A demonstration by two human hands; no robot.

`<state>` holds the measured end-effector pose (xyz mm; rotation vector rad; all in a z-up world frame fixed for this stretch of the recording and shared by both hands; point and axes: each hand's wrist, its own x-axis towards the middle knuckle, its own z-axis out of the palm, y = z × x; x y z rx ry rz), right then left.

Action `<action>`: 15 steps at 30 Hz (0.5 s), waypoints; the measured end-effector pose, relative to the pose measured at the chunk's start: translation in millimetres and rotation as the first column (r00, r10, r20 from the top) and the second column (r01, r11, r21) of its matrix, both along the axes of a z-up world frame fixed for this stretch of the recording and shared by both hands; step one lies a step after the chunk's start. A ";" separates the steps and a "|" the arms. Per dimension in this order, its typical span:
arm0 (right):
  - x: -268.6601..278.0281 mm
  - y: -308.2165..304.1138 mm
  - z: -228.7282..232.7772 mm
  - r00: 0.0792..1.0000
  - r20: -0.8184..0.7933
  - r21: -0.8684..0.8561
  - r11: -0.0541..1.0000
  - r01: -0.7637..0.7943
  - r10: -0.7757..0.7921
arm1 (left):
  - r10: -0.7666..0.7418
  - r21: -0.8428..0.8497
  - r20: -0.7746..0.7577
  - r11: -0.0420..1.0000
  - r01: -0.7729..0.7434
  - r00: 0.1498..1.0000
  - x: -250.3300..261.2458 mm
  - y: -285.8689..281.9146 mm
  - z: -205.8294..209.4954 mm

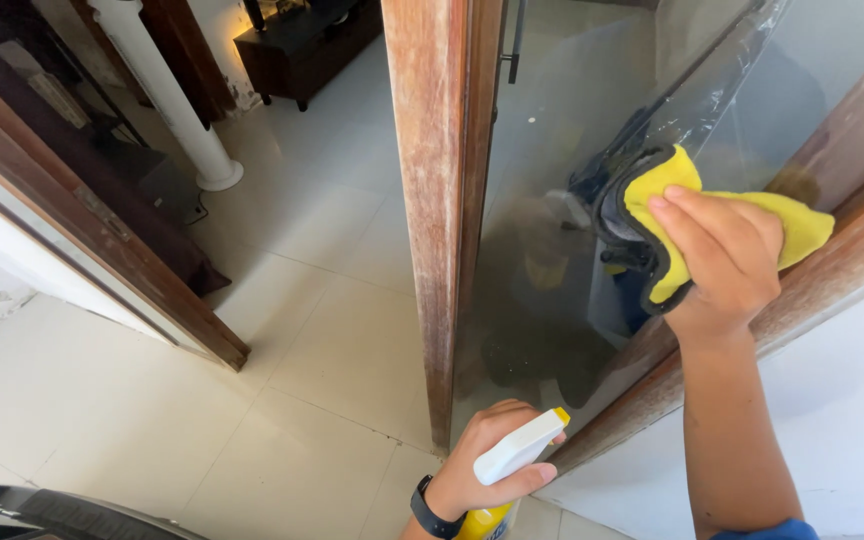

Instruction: Cleaning a glass door using a cleaning spray and a microfiber cloth.

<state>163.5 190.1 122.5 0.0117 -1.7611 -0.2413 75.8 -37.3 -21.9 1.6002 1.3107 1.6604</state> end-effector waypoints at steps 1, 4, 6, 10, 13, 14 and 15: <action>0.4 3.5 -10.8 1.000 0.012 -0.013 1.000 -0.006 0.006 | 0.003 0.007 -0.010 1.000 -0.003 1.000 -0.6 0.2 -1.3; 3.2 9.7 -71.8 0.994 0.092 -0.059 0.997 -0.045 0.051 | 0.006 0.013 -0.011 1.000 -0.006 1.000 -2.8 1.0 -2.2; 7.5 11.5 -123.5 0.983 0.161 -0.093 0.993 -0.072 0.086 | 0.002 0.011 -0.003 1.000 -0.002 1.000 -4.5 2.8 -1.8; 22.9 4.4 -203.2 0.925 0.351 -0.158 0.983 -0.095 0.145 | 0.002 0.011 -0.021 1.000 -0.002 1.000 -4.2 -2.4 1.4; 24.2 5.2 -199.5 0.914 0.386 -0.131 0.988 -0.079 0.124 | -0.001 0.016 -0.043 1.000 0.002 0.999 -5.5 -3.8 2.1; 23.8 5.1 -192.8 0.912 0.394 -0.118 0.991 -0.068 0.110 | -0.005 0.015 -0.038 1.000 0.006 0.999 -5.6 -4.4 1.2; 22.8 10.0 -176.4 0.913 0.393 -0.117 0.991 -0.065 0.106 | -0.009 0.016 -0.040 1.000 0.010 0.999 -6.3 -3.6 1.9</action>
